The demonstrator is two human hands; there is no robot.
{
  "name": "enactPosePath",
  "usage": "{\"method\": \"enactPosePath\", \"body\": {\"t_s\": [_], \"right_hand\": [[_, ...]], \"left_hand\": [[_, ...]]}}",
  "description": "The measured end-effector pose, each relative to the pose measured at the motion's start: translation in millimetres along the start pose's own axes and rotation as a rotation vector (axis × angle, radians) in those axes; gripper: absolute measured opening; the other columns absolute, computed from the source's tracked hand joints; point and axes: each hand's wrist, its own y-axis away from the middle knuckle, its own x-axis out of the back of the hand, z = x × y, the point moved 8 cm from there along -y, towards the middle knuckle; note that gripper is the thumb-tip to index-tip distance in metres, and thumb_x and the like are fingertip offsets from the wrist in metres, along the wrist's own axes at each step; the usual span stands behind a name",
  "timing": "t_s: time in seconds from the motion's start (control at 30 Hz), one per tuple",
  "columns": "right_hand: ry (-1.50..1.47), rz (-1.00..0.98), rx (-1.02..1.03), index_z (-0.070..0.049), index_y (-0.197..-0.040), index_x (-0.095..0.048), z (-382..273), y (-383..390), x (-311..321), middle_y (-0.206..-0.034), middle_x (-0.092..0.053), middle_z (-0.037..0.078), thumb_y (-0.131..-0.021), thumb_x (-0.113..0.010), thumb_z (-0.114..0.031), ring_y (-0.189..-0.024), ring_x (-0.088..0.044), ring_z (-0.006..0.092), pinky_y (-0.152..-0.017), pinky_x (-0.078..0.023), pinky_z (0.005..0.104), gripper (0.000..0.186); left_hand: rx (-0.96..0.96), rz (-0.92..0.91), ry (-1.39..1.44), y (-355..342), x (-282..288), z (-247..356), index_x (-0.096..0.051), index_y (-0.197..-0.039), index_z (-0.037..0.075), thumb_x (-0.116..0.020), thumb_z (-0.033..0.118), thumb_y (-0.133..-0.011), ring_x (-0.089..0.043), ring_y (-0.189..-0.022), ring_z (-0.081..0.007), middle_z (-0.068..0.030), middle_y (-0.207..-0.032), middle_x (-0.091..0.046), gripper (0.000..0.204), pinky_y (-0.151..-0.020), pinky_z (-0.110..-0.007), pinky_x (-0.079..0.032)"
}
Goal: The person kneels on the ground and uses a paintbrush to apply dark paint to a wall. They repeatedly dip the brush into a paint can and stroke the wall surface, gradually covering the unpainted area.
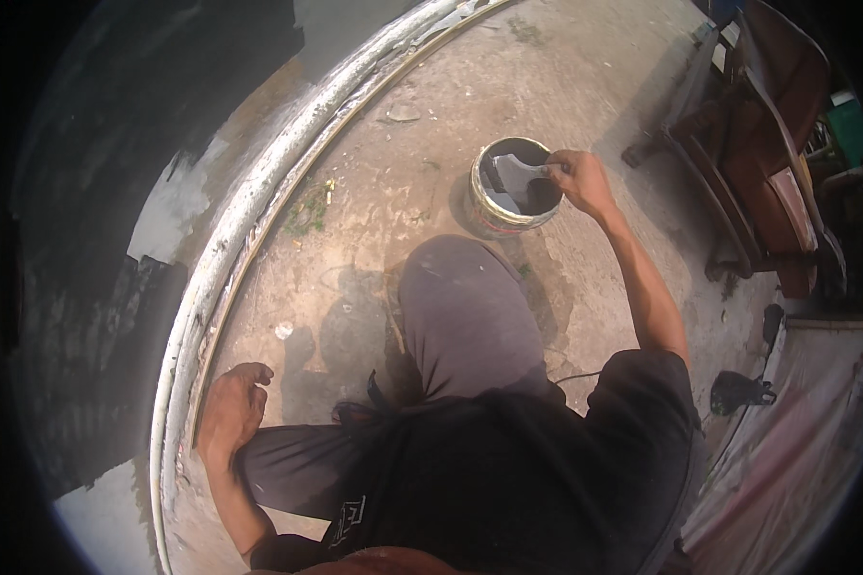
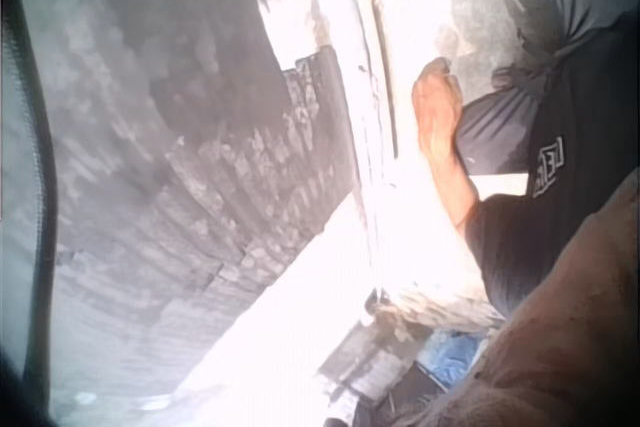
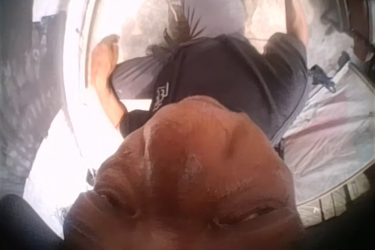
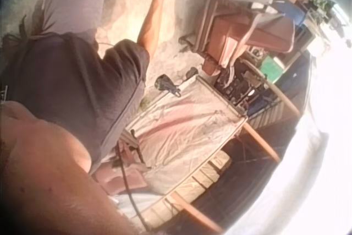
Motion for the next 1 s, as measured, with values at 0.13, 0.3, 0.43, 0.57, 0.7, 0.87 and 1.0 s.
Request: {"method": "enactPosePath", "body": {"t_s": [0.13,0.3,0.43,0.57,0.7,0.87,1.0], "right_hand": [[0.385,0.211,0.276,-0.004,-0.097,-0.074,-18,8,14,-0.087,-0.072,0.020,-0.083,-0.067,-0.010,-0.076,-0.071,0.0361,-0.067,-0.055,0.0405,0.017],[0.452,0.387,0.273,-0.005,-0.100,-0.074,-27,29,41,-0.093,-0.072,0.020,-0.086,-0.068,-0.011,-0.078,-0.070,0.0375,-0.069,-0.056,0.0418,0.016],[0.005,0.378,0.028,-0.001,-0.107,-0.074,-46,18,51,-0.091,-0.075,0.016,-0.092,-0.064,-0.013,-0.074,-0.073,0.0208,-0.067,-0.054,0.0330,0.021],[-0.398,0.085,0.080,0.001,-0.113,-0.071,-133,-26,0,-0.081,-0.073,0.006,-0.095,-0.063,-0.014,-0.070,-0.063,0.0068,-0.060,-0.045,0.0245,0.025],[-0.562,-0.173,0.372,0.001,-0.117,-0.069,-262,-55,-86,-0.083,-0.072,0.005,-0.097,-0.063,-0.015,-0.074,-0.062,0.0052,-0.060,-0.044,0.0231,0.027],[-0.646,-0.312,0.621,0.002,-0.118,-0.068,-404,-43,-221,-0.086,-0.073,0.010,-0.095,-0.065,-0.020,-0.075,-0.068,0.0152,-0.068,-0.052,0.0292,0.032],[-0.700,-0.369,0.653,0.001,-0.115,-0.070,-482,-11,-330,-0.082,-0.072,0.014,-0.093,-0.063,-0.016,-0.074,-0.069,0.0195,-0.070,-0.053,0.0335,0.028]], "left_hand": [[-0.002,0.000,0.000,0,2,4,-0.067,-0.097,-0.006,-0.057,-0.004,-0.077,-0.067,-0.091,-0.0404,-0.0238,-0.096,-0.069,0.022,-0.086,-0.045,-0.052],[0.005,0.011,0.013,1,4,9,-0.068,-0.097,-0.006,-0.057,-0.003,-0.077,-0.067,-0.096,-0.0404,-0.0246,-0.099,-0.070,0.022,-0.089,-0.044,-0.052],[-0.041,0.069,-0.015,8,10,8,-0.067,-0.098,-0.006,-0.059,-0.004,-0.076,-0.066,-0.093,-0.0401,-0.0236,-0.095,-0.069,0.023,-0.088,-0.045,-0.051],[-0.110,0.216,-0.080,28,25,24,-0.066,-0.099,-0.004,-0.062,-0.003,-0.074,-0.065,-0.093,-0.0380,-0.0201,-0.093,-0.068,0.026,-0.088,-0.045,-0.050],[-0.112,0.285,-0.011,63,34,50,-0.065,-0.099,-0.002,-0.064,-0.002,-0.073,-0.064,-0.094,-0.0352,-0.0171,-0.093,-0.066,0.026,-0.089,-0.043,-0.049],[-0.030,0.285,0.089,79,-8,20,-0.065,-0.100,-0.002,-0.065,0.000,-0.075,-0.063,-0.093,-0.0330,-0.0153,-0.090,-0.064,0.025,-0.089,-0.042,-0.049],[0.019,0.366,0.161,95,-2,0,-0.065,-0.101,-0.001,-0.065,0.001,-0.075,-0.063,-0.094,-0.0332,-0.0148,-0.090,-0.064,0.025,-0.089,-0.042,-0.049]]}}
